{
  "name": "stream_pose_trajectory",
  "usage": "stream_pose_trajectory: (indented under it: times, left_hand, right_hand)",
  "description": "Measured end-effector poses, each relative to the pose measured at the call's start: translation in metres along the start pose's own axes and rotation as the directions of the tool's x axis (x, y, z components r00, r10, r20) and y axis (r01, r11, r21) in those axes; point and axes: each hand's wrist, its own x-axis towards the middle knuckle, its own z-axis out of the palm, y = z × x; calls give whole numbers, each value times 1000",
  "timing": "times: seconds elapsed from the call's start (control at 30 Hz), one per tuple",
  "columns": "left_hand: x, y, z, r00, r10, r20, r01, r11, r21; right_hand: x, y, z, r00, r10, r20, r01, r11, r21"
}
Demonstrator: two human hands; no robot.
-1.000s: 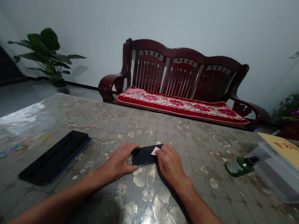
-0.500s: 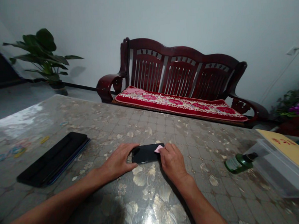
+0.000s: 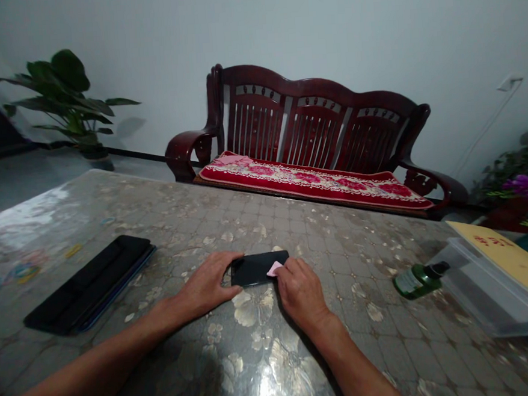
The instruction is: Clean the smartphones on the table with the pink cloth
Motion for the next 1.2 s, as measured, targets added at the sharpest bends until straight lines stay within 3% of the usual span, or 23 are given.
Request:
stream_pose_trajectory:
  times: [0.13,0.33,0.5,0.67,0.87,1.03,1.2]
  left_hand:
    - [0,-1,0,1000,-6,-3,6,1000,-6]
    - [1,-2,2,1000,-23,-2,23,1000,-10]
    - [1,-1,1,1000,-15,-2,15,1000,3]
    - [1,1,0,1000,-20,-2,20,1000,5]
    - [0,-2,1,1000,5,-9,-5,1000,15]
    - [-1,-4,2,1000,23,-8,-23,1000,16]
    - [-1,-4,1,999,36,5,-36,999,-9]
  right_hand:
    - [-1,-1,1,999,50,6,-49,998,-50]
    - [-1,-9,0,999,-19,38,20,999,-34]
    - [-2,-9,-2,1000,3,0,-3,999,-46]
    - [0,-16,-1,996,-83,29,83,996,-16]
    - [0,-7,-1,1000,-18,-2,18,998,-54]
    - [2,-13,-1,993,-92,67,92,996,2]
    - [12,3,-1,999,37,37,-32,993,-117]
